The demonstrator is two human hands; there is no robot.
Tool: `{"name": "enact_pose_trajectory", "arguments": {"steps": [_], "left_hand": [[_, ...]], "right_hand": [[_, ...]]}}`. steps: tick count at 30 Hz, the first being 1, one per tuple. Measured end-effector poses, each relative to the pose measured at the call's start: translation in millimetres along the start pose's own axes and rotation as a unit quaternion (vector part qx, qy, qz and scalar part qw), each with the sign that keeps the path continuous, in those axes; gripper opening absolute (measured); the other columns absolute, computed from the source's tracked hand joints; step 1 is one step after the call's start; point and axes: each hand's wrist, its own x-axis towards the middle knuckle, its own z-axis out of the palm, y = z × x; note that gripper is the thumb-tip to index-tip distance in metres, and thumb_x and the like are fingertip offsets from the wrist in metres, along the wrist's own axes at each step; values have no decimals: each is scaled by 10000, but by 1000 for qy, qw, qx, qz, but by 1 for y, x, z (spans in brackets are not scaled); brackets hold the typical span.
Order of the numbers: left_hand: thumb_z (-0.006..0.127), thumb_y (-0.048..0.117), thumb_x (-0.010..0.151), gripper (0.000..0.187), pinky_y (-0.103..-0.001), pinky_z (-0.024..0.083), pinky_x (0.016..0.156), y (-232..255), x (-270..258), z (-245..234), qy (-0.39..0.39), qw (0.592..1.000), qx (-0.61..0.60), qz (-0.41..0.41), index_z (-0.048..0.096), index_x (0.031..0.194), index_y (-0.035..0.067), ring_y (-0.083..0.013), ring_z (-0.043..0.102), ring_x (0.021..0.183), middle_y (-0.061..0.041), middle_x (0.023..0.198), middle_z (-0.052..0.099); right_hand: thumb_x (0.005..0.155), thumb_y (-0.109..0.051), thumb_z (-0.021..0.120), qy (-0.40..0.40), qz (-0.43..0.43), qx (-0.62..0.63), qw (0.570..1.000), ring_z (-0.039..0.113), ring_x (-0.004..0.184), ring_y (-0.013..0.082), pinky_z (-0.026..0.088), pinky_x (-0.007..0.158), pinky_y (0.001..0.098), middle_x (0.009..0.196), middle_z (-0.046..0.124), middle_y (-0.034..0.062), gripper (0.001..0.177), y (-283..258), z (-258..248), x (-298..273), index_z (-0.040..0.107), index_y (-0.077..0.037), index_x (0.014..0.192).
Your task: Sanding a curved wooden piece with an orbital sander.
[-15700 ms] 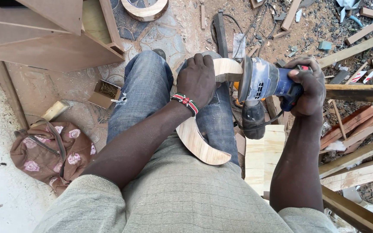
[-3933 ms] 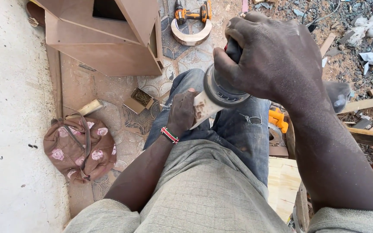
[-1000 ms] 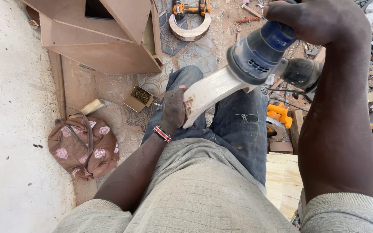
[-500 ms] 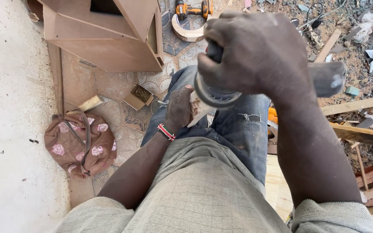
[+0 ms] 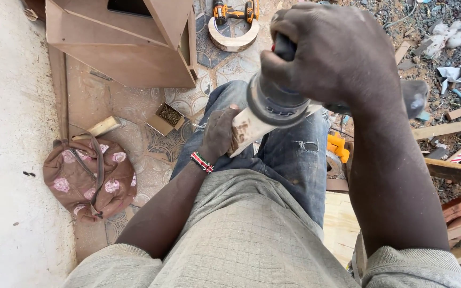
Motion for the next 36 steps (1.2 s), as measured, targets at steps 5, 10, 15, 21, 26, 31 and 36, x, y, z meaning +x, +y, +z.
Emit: {"name": "enact_pose_trajectory", "arguments": {"steps": [5,10,15,21,26,31,36], "left_hand": [[585,148,1228,204,-382,449,621,-4,-12,5,-4,997,74,-9,749,1250,29,-179,491,701,-24,846,615],[602,130,1234,196,-365,489,643,-9,-17,4,13,994,109,26,765,1255,23,-163,497,714,0,859,589],[648,85,1179,326,-425,552,918,-35,-37,13,7,988,153,-21,717,1493,28,-273,614,983,-118,1139,719],[575,58,1206,225,-313,419,434,21,0,-19,-8,996,-54,-76,779,1193,-36,-113,497,445,18,681,668],[615,40,1177,165,-365,419,519,24,7,-21,9,1000,7,3,757,1128,-28,-151,475,499,7,676,622],[686,59,1134,209,-441,513,839,4,-11,-13,17,993,110,28,784,1303,-13,-264,601,839,-107,982,749],[729,43,1132,229,-429,535,891,-11,-22,-10,19,991,129,42,730,1346,-38,-261,627,883,-120,1056,773]], "right_hand": [[1238,-338,837,-84,67,95,990,814,671,363,662,465,458,996,860,236,278,28,-1,18,884,-64,1249],[1306,-349,755,-189,181,134,956,867,849,523,748,592,550,1249,818,407,432,68,3,14,801,32,1503],[1304,-291,847,-98,222,240,940,772,702,361,626,556,504,1067,823,281,394,125,43,-16,856,98,1366],[1177,-178,751,-113,195,359,906,726,938,333,625,763,507,1352,774,197,306,185,103,-36,827,-15,1424],[1005,-16,775,-102,106,331,932,738,977,364,645,802,507,1416,778,193,375,231,159,-68,844,18,1372],[1206,-303,647,-95,285,553,777,680,908,224,600,775,389,1244,753,95,286,222,172,-88,783,-62,1279],[1160,-428,666,-89,350,568,740,693,960,265,626,825,435,1284,755,132,381,218,181,-98,800,-94,1286]]}}
